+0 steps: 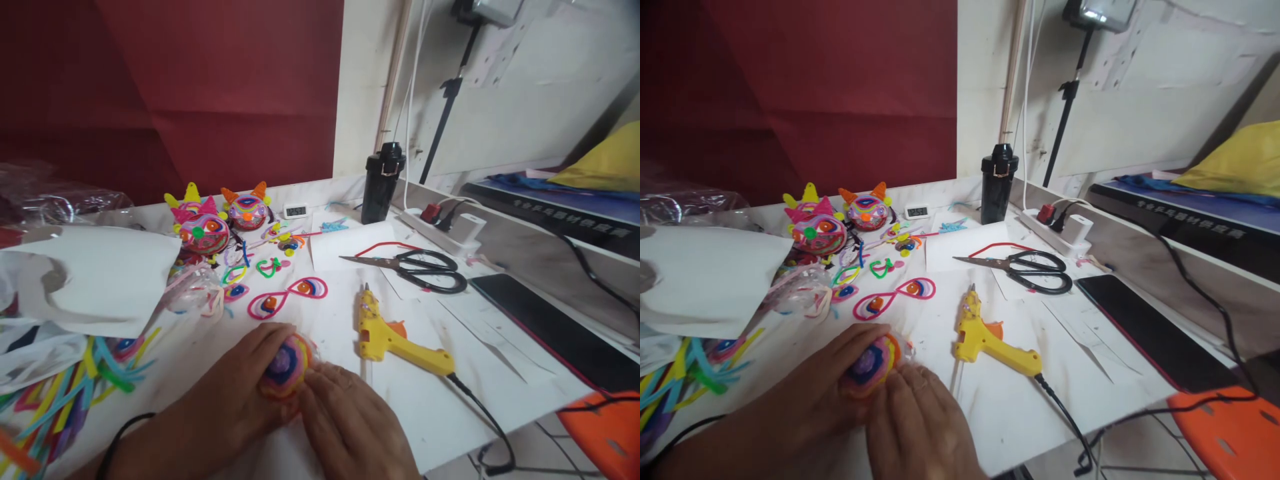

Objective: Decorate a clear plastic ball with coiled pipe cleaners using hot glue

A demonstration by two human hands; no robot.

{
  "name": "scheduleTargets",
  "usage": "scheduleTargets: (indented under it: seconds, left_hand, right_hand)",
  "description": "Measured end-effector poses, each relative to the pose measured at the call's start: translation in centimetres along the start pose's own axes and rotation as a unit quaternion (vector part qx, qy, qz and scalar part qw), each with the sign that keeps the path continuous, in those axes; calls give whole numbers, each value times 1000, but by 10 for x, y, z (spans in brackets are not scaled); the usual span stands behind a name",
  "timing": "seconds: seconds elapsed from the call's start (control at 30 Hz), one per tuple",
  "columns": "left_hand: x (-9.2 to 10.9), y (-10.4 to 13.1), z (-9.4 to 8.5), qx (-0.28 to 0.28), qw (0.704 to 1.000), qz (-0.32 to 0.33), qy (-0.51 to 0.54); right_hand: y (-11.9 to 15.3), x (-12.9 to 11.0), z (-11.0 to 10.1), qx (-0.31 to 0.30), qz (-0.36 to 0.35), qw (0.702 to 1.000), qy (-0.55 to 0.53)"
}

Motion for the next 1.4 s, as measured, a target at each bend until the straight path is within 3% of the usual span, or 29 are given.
scheduleTargets:
  seconds: [0.1,0.17,0.3,0.47,0.73,0.87,1.03,1.13,1.33,1.4]
  left_hand:
    - [-3,0,6,90,996,-12,-13]
    - [-5,-1,9,114,993,-13,-40]
    - [-11,-4,9,78,995,-34,-53]
    - [-5,-8,0,-18,999,23,25]
    - [13,-20,-10,-76,995,25,54]
    - [16,-19,-8,-69,995,36,55]
    - [19,-18,-7,-18,988,155,-4]
    - [17,-16,-1,-30,982,189,-2]
    - [14,-14,0,-19,988,154,22]
    - [15,-13,-1,-3,989,144,16]
  right_hand:
    - [3,11,2,15,36,999,-31]
    - [6,10,6,12,35,999,-33]
    - [9,9,2,23,28,999,1]
    - [7,5,6,-102,-57,993,-8]
    - [8,7,5,-115,-9,993,-15]
    - [6,5,6,-102,-37,994,-17]
    - [2,8,2,-62,-40,997,-4]
    - [5,3,6,-77,-45,996,-2]
    - [12,6,3,15,41,999,-20]
    - [13,6,6,5,43,998,-36]
Point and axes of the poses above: each hand's wrist, its own y-axis away from the middle knuckle, its own z-axis out of the palm, x = y × z, the point moved 8 cm from there along -y, towards the middle knuckle, and after that the axes turned 2 degrees about -z, right-handed, at the moved point
